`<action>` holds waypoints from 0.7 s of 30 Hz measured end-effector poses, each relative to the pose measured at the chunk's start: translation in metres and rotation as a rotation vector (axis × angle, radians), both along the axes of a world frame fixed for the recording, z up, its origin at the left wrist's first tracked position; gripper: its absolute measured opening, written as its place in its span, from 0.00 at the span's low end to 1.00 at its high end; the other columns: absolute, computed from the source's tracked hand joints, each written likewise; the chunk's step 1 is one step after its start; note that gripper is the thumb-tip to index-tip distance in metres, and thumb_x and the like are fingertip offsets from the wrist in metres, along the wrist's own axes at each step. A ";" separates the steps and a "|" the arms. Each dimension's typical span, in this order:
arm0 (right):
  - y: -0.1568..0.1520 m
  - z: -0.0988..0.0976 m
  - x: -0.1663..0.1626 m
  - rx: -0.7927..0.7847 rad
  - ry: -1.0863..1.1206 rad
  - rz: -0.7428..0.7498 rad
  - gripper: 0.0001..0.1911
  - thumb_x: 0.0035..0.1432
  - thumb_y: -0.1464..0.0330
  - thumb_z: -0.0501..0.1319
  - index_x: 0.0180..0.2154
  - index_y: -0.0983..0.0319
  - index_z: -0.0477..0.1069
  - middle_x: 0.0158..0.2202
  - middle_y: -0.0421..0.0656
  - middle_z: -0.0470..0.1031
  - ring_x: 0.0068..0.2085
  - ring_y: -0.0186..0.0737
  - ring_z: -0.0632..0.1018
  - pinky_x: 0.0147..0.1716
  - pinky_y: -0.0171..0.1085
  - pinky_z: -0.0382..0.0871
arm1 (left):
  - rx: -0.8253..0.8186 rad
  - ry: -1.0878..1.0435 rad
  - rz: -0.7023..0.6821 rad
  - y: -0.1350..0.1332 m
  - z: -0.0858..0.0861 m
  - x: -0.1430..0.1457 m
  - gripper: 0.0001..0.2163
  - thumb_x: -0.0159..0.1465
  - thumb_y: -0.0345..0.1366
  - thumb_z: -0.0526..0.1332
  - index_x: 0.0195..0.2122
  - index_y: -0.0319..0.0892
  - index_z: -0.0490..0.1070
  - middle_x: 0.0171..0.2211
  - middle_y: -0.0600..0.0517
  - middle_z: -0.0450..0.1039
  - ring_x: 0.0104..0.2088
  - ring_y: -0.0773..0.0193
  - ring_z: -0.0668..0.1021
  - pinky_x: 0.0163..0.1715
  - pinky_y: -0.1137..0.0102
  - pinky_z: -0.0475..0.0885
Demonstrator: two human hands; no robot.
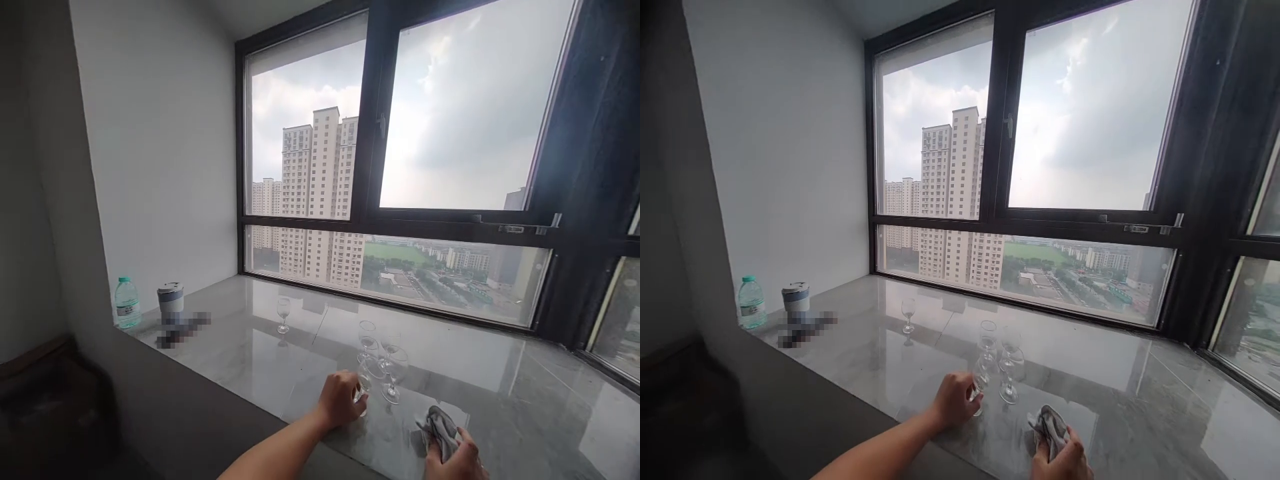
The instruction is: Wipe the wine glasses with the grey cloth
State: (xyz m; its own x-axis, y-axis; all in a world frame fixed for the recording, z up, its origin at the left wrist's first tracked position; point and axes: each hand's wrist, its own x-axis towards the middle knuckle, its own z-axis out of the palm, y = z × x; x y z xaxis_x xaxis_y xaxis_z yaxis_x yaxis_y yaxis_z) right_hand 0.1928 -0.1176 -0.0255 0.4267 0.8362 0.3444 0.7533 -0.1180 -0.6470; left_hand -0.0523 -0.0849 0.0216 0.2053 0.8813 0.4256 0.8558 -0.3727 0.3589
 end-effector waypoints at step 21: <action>-0.031 0.028 -0.035 0.096 -0.043 -0.186 0.26 0.65 0.57 0.47 0.59 0.63 0.59 0.46 0.54 0.74 0.48 0.58 0.75 0.34 0.45 0.69 | -0.120 0.082 -0.041 -0.007 0.019 0.001 0.09 0.63 0.42 0.61 0.34 0.44 0.77 0.30 0.52 0.79 0.33 0.62 0.78 0.33 0.72 0.62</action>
